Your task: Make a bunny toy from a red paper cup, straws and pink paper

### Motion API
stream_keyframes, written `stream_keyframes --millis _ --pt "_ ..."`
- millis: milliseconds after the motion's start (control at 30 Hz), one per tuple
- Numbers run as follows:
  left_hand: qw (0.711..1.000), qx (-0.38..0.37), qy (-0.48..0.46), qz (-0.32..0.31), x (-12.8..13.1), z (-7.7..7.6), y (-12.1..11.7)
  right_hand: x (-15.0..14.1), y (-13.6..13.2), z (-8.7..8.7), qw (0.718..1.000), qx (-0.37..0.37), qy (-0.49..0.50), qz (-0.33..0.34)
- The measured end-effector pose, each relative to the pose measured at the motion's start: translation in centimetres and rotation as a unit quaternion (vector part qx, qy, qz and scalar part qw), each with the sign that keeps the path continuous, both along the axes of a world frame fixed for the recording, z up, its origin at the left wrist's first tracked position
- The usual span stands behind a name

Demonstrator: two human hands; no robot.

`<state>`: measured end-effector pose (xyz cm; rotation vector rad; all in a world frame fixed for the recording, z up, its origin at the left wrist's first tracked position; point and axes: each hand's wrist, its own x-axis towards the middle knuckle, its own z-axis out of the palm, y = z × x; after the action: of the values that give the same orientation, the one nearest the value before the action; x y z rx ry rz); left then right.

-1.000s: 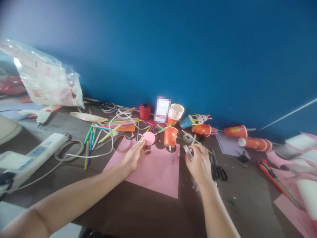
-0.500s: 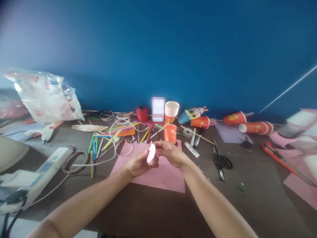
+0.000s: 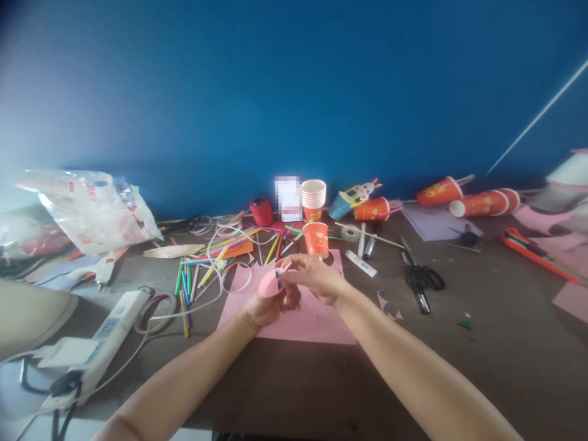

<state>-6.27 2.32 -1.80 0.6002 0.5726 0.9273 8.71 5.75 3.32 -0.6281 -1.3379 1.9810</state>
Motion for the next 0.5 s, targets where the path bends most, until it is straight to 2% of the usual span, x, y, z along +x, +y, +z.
stream_keyframes --millis 67,133,267,367,433,500 --pt "0.995 -0.037 0.049 0.082 -0.1 -0.1 0.6 0.7 0.4 0.8 0.997 0.036 -0.056 -0.043" --pt "0.987 -0.043 0.067 0.140 -0.3 -0.1 1.1 1.4 0.8 1.5 0.986 0.077 -0.130 -0.077" --pt "0.973 0.040 0.092 0.206 -0.6 0.2 1.4 2.5 1.3 2.0 0.950 0.157 -0.257 -0.088" --pt "0.956 0.101 0.172 0.215 -0.5 0.9 1.1 2.7 1.4 1.7 0.926 0.205 -0.303 -0.089" --pt "0.946 0.127 0.222 0.199 -0.4 1.3 0.9 2.5 1.3 1.5 0.921 0.219 -0.309 -0.091" --pt "0.936 0.141 0.244 0.211 -0.3 1.6 0.7 2.3 1.1 1.6 0.920 0.224 -0.308 -0.093"
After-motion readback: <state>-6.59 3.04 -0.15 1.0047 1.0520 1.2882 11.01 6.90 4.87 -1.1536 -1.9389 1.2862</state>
